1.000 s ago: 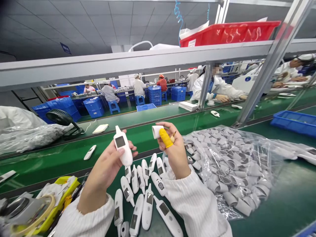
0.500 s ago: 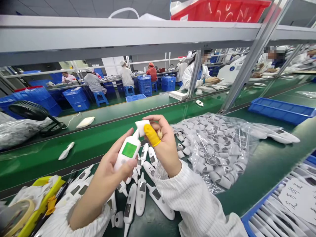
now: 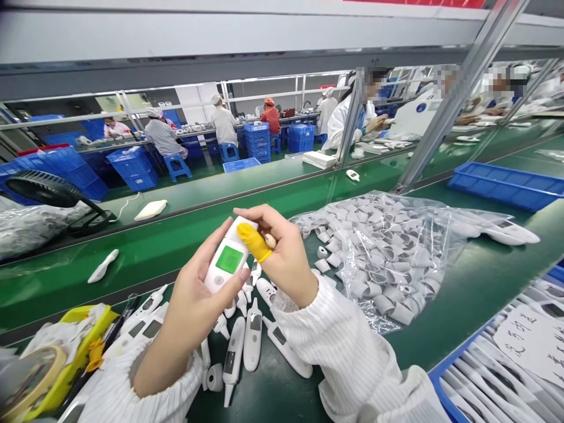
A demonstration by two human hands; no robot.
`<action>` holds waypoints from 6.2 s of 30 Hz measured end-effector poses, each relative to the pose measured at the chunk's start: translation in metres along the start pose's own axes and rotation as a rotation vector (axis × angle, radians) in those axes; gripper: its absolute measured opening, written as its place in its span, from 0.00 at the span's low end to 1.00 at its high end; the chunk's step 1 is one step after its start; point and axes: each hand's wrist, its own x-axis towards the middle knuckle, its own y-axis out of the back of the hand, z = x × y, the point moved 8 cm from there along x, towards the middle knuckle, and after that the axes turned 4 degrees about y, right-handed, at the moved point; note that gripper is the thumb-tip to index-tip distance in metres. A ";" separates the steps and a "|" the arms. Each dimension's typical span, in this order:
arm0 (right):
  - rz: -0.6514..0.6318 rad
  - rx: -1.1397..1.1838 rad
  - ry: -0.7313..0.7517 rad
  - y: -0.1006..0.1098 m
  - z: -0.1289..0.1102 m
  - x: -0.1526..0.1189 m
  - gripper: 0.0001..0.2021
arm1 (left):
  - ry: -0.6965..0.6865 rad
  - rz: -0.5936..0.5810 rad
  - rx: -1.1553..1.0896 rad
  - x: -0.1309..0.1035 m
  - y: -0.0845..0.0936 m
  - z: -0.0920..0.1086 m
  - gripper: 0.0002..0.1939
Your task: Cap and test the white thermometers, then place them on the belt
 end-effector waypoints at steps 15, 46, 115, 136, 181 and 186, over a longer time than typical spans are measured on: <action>0.039 -0.009 0.117 0.004 -0.004 0.000 0.08 | -0.118 0.060 0.528 0.003 -0.003 0.014 0.15; -0.340 -0.784 0.292 -0.020 -0.020 -0.006 0.06 | 0.028 -0.276 -0.494 0.022 0.003 0.002 0.09; -0.043 -0.581 0.827 -0.033 -0.033 -0.032 0.05 | -0.085 -0.057 -0.105 0.011 0.005 0.005 0.36; -0.048 -0.031 -0.047 -0.035 0.021 -0.005 0.22 | -0.322 0.081 0.216 0.007 0.005 0.012 0.37; -0.339 -1.313 0.018 0.125 0.130 -0.067 0.31 | 0.410 0.231 1.099 0.165 0.080 -0.184 0.20; -0.296 -1.224 0.147 0.118 0.116 -0.072 0.25 | 0.383 0.212 1.146 0.206 0.059 -0.181 0.21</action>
